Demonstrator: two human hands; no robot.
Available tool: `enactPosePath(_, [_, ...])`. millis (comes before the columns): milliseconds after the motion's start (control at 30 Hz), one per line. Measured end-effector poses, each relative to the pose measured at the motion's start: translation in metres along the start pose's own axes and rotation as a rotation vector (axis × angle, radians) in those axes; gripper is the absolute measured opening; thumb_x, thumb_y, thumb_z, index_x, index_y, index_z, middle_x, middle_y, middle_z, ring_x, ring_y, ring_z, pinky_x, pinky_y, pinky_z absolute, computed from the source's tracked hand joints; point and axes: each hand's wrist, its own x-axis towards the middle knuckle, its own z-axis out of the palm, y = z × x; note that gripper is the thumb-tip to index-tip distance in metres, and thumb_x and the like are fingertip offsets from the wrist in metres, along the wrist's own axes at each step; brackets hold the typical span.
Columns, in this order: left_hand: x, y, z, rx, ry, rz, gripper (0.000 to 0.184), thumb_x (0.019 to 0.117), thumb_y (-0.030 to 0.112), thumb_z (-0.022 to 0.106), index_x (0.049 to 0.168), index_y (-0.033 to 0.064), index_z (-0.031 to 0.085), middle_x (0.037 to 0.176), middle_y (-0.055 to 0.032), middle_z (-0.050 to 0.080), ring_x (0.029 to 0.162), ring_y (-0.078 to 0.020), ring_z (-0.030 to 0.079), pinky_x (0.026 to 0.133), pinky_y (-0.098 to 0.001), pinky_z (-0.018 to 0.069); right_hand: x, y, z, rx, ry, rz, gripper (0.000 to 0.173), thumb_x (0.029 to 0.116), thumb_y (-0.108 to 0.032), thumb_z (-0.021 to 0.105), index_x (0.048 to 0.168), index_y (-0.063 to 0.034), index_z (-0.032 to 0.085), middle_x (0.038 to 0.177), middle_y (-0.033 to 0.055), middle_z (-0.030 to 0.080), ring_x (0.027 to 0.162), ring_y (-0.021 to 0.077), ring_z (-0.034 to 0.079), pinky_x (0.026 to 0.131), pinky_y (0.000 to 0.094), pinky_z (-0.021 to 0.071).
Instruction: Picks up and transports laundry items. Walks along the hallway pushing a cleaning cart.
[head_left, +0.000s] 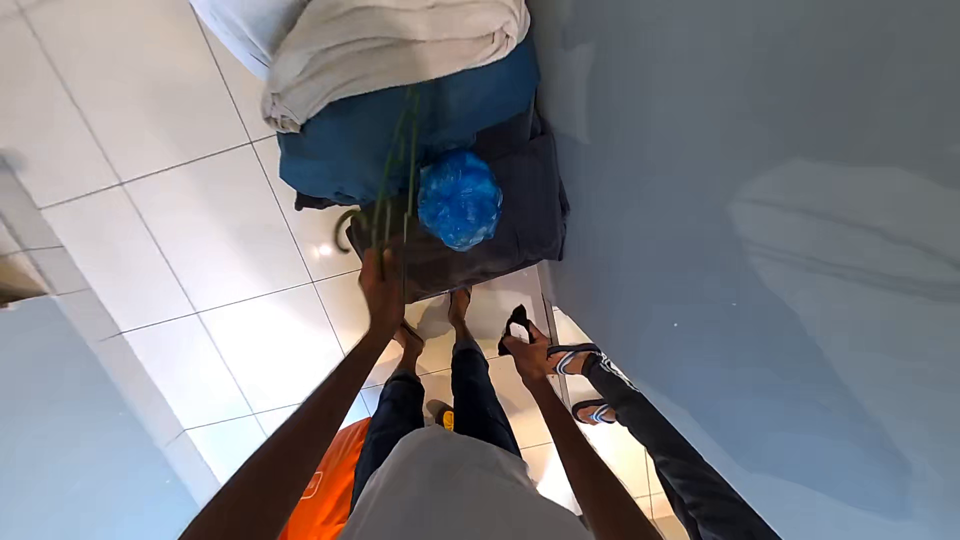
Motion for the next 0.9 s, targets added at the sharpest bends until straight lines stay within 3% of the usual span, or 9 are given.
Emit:
enactPosePath(100, [-0.036,-0.001,-0.048,-0.225,0.077,-0.211,0.030,0.1117,0.024,0.043,0.130,0.0069,0.059,0.092,-0.0056,0.073,0.054,-0.0106,0.059,0.048,-0.0247,0.0490,0.001,-0.058,0.032,-0.061,-0.097,-0.080,0.031,0.0731,-0.007,0.078,0.102,0.0019,0.072,0.085,0.0066,0.073,0.077,0.0113,0.070,0.073,0.0329,0.0614])
enactPosePath(233, [-0.082,0.004,-0.091,-0.335,0.072,-0.264,0.033,0.1088,0.016,0.049,0.141,0.0067,0.052,0.089,-0.0037,0.071,0.050,-0.0066,0.052,0.046,-0.0202,0.0439,-0.031,-0.145,0.082,-0.109,-0.304,-0.067,0.038,0.0757,-0.006,0.081,0.112,-0.0009,0.071,0.092,0.0097,0.074,0.083,0.0160,0.072,0.076,0.0377,0.0620])
enactPosePath(333, [-0.102,0.020,-0.112,-0.414,0.099,-0.271,0.040,0.1135,0.029,0.032,0.142,0.0121,0.054,0.092,-0.0017,0.074,0.046,-0.0039,0.046,0.044,-0.0191,0.0403,-0.068,-0.201,0.121,-0.229,-0.477,-0.042,0.049,0.0779,-0.014,0.083,0.125,-0.0071,0.069,0.103,0.0111,0.073,0.090,0.0198,0.069,0.078,0.0437,0.0590])
enactPosePath(400, [-0.103,0.032,-0.132,-0.481,0.092,-0.257,0.041,0.1134,0.032,0.033,0.142,0.0159,0.057,0.102,-0.0029,0.075,0.056,-0.0090,0.058,0.053,-0.0242,0.0497,-0.090,-0.229,0.152,-0.238,-0.575,-0.087,0.049,0.0770,-0.018,0.082,0.123,-0.0099,0.069,0.100,0.0089,0.073,0.084,0.0181,0.069,0.070,0.0399,0.0590])
enactPosePath(467, [-0.104,0.042,-0.157,-0.583,0.057,-0.197,0.041,0.1131,0.030,0.034,0.147,0.0175,0.053,0.120,-0.0018,0.072,0.088,-0.0131,0.068,0.078,-0.0310,0.0555,-0.113,-0.254,0.184,-0.208,-0.666,-0.128,0.042,0.0771,-0.015,0.080,0.118,-0.0093,0.070,0.095,0.0079,0.073,0.080,0.0166,0.069,0.066,0.0362,0.0589])
enactPosePath(600, [-0.099,0.058,-0.226,-0.796,0.086,-0.093,0.045,0.1110,0.041,0.038,0.147,0.0190,0.053,0.138,-0.0008,0.062,0.119,-0.0120,0.060,0.097,-0.0326,0.0513,-0.161,-0.293,0.255,-0.292,-0.792,-0.217,0.042,0.0787,-0.013,0.079,0.120,-0.0099,0.070,0.097,0.0081,0.073,0.080,0.0163,0.068,0.065,0.0352,0.0577])
enactPosePath(700, [-0.108,0.047,-0.288,-0.819,0.043,-0.005,0.062,0.1023,0.069,0.034,0.145,0.0281,0.053,0.136,0.0030,0.063,0.119,-0.0115,0.060,0.098,-0.0362,0.0532,-0.208,-0.302,0.308,-0.376,-0.855,-0.278,0.049,0.0772,-0.015,0.077,0.126,-0.0143,0.068,0.101,0.0073,0.072,0.079,0.0164,0.067,0.063,0.0343,0.0563])
enactPosePath(767, [-0.106,0.033,-0.335,-0.836,0.028,0.081,0.075,0.0953,0.080,0.033,0.149,0.0302,0.049,0.139,0.0046,0.063,0.120,-0.0112,0.063,0.097,-0.0358,0.0553,-0.242,-0.314,0.359,-0.414,-0.879,-0.317,0.044,0.0774,-0.011,0.076,0.120,-0.0075,0.067,0.096,0.0083,0.071,0.079,0.0151,0.067,0.064,0.0330,0.0573])
enactPosePath(900, [-0.104,-0.007,-0.429,-0.861,0.050,0.125,0.064,0.0946,0.056,0.065,0.149,0.0262,0.047,0.141,0.0019,0.062,0.115,-0.0133,0.065,0.088,-0.0359,0.0576,-0.297,-0.315,0.453,-0.645,-0.953,-0.480,0.041,0.0850,-0.016,0.078,0.123,-0.0036,0.067,0.104,0.0128,0.069,0.088,0.0196,0.066,0.073,0.0405,0.0572])
